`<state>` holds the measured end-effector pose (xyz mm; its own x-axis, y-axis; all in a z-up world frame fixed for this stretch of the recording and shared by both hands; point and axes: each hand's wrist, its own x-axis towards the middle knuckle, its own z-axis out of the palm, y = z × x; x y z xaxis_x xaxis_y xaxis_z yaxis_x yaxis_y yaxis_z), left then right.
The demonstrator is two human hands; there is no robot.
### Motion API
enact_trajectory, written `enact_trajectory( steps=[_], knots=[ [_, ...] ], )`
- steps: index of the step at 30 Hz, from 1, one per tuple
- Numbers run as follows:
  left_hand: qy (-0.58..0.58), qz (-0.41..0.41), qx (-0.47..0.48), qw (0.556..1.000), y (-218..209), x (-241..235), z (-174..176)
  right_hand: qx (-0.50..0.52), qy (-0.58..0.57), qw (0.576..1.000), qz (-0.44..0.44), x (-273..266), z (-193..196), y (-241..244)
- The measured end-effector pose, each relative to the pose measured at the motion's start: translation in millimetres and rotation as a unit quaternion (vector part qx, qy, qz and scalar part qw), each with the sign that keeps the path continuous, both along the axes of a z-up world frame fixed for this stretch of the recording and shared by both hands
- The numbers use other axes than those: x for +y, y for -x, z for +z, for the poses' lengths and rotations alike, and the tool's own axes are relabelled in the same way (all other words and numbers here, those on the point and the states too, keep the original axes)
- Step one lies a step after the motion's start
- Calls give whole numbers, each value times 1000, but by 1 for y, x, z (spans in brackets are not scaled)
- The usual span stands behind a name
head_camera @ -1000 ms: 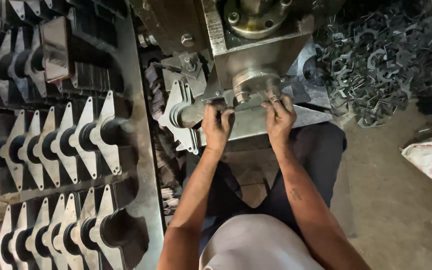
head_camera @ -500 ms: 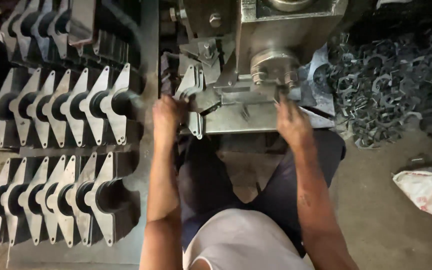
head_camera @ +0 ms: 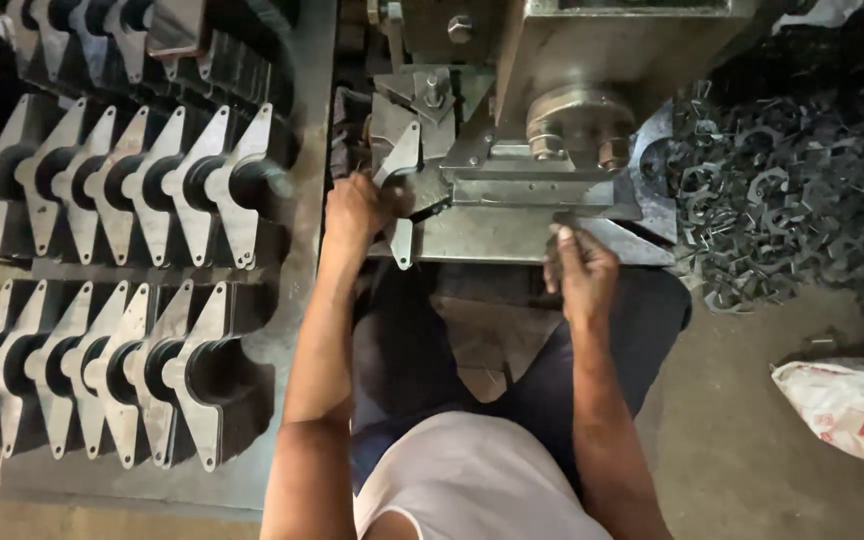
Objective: Using a hydraulic punch press to cut shapes out of metal plates.
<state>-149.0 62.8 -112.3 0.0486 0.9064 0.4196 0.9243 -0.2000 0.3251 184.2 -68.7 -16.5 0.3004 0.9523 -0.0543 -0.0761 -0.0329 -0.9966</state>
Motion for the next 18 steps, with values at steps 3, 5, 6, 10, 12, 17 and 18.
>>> enact_trajectory(
  steps=[3, 5, 6, 10, 12, 17, 18],
  knots=[
    [-51, 42, 85, 994, 4, -19, 11, -2, 37, 999, 34, -8, -20, 14],
    [33, 63, 34, 997, 2, -9, 24, -22, 50, 997, 51, -10, -16, 26],
    [121, 86, -17, 989, 1, -8, 28, -43, 66, 994, 71, -14, -14, 31],
    [107, 72, -107, 986, -13, -23, 76, -76, 78, 990, 93, -14, -23, 45],
    [40, 84, -83, 992, -30, -34, 117, -66, 87, 986, 129, -19, -34, 48],
    [154, -17, -314, 937, -69, -73, 149, 90, 107, 971, 193, -19, -7, 56],
    [275, -15, -405, 872, -80, -81, 156, 172, 142, 955, 196, -20, 5, 60]
  ],
)
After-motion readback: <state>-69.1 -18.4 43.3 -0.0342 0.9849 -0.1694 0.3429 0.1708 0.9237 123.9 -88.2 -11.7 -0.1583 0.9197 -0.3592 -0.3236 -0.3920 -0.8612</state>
